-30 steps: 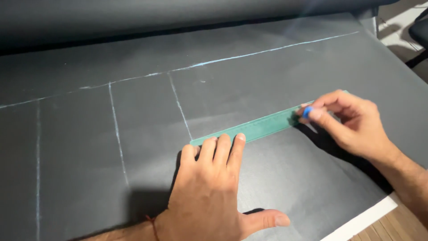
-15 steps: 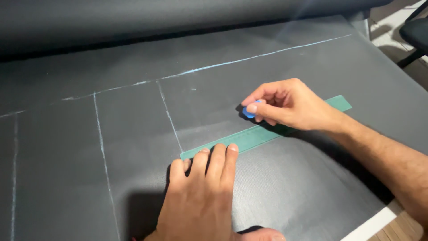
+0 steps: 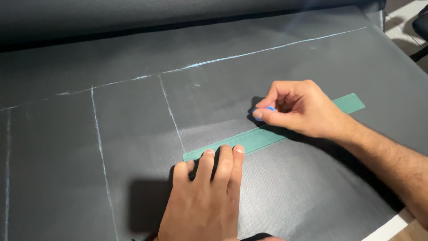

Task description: Marking layout lines and positioning paper templates on a large sheet of black leather using a ruler and blue chalk.

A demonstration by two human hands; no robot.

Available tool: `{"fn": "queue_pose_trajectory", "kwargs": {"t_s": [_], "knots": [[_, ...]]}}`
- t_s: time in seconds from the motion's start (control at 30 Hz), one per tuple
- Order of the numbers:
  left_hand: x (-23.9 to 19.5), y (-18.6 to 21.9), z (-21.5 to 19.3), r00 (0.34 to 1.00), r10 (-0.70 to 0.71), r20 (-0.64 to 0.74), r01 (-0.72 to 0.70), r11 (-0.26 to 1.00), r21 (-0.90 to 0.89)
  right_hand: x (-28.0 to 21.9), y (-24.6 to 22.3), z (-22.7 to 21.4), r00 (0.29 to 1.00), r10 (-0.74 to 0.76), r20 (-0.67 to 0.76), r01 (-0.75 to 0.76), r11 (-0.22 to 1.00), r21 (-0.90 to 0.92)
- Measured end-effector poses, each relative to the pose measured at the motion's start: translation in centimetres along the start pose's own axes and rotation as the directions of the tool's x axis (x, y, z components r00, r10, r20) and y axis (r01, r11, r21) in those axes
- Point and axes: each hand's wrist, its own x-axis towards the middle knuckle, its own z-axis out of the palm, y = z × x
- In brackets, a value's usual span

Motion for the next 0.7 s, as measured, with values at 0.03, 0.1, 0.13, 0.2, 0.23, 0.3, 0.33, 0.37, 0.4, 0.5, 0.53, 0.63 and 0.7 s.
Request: {"fn": "queue_pose_trajectory", "kwargs": {"t_s": [0.03,0.1,0.13,0.2,0.23,0.3,0.33,0.37,0.4,0.5,0.53,0.63,0.7], "knots": [[-0.2,0.0,0.3,1.000,0.008,0.001,-0.008,0.998,0.062,0.0,0.2,-0.1,1.000,0.013,-0.015,-0.013,1.000,0.024],[-0.4,0.0,0.8,1.000,0.013,0.005,-0.013,0.992,0.124,0.0,0.4,0.0,0.999,0.027,-0.026,-0.025,0.998,0.051],[-0.5,0.1,1.0,1.000,0.013,-0.002,-0.013,0.989,0.148,-0.1,0.3,0.2,1.000,0.002,-0.015,-0.001,0.999,0.043],[-0.5,0.1,1.1,1.000,0.015,-0.003,-0.014,0.985,0.172,0.0,0.2,0.8,1.000,-0.021,-0.003,0.021,0.999,0.041],[-0.5,0.1,1.1,1.000,0.017,0.003,-0.017,0.987,0.161,0.0,0.1,1.0,0.999,-0.037,0.013,0.037,0.998,0.048],[-0.4,0.1,1.2,1.000,0.018,0.013,-0.019,0.989,0.150,0.1,0.0,1.4,0.998,-0.052,0.031,0.051,0.997,0.056],[-0.3,0.0,1.2,1.000,0.021,-0.015,-0.019,0.988,0.152,0.1,-0.1,1.5,0.999,-0.046,0.023,0.045,0.998,0.041],[-0.3,0.0,1.3,0.999,0.025,-0.044,-0.017,0.988,0.156,0.2,-0.2,1.6,0.999,-0.041,0.015,0.041,0.999,0.025],[-0.4,0.0,1.3,0.999,0.022,-0.041,-0.016,0.988,0.156,0.2,-0.2,1.6,0.999,-0.040,0.018,0.040,0.999,0.028],[-0.5,0.0,1.3,0.999,0.030,-0.026,-0.026,0.986,0.167,0.2,-0.2,1.6,0.998,-0.057,0.031,0.057,0.998,0.000],[-0.5,0.1,1.4,0.999,0.030,-0.016,-0.026,0.984,0.178,0.2,-0.2,1.7,0.997,-0.074,0.028,0.074,0.997,-0.008],[-0.6,0.1,1.0,1.000,0.025,0.006,-0.026,0.985,0.173,0.3,-0.1,1.7,0.992,-0.122,0.042,0.122,0.992,-0.014],[-0.4,0.2,0.5,1.000,0.022,0.018,-0.024,0.988,0.154,0.3,0.0,1.6,0.987,-0.150,0.060,0.151,0.989,-0.011]]}}
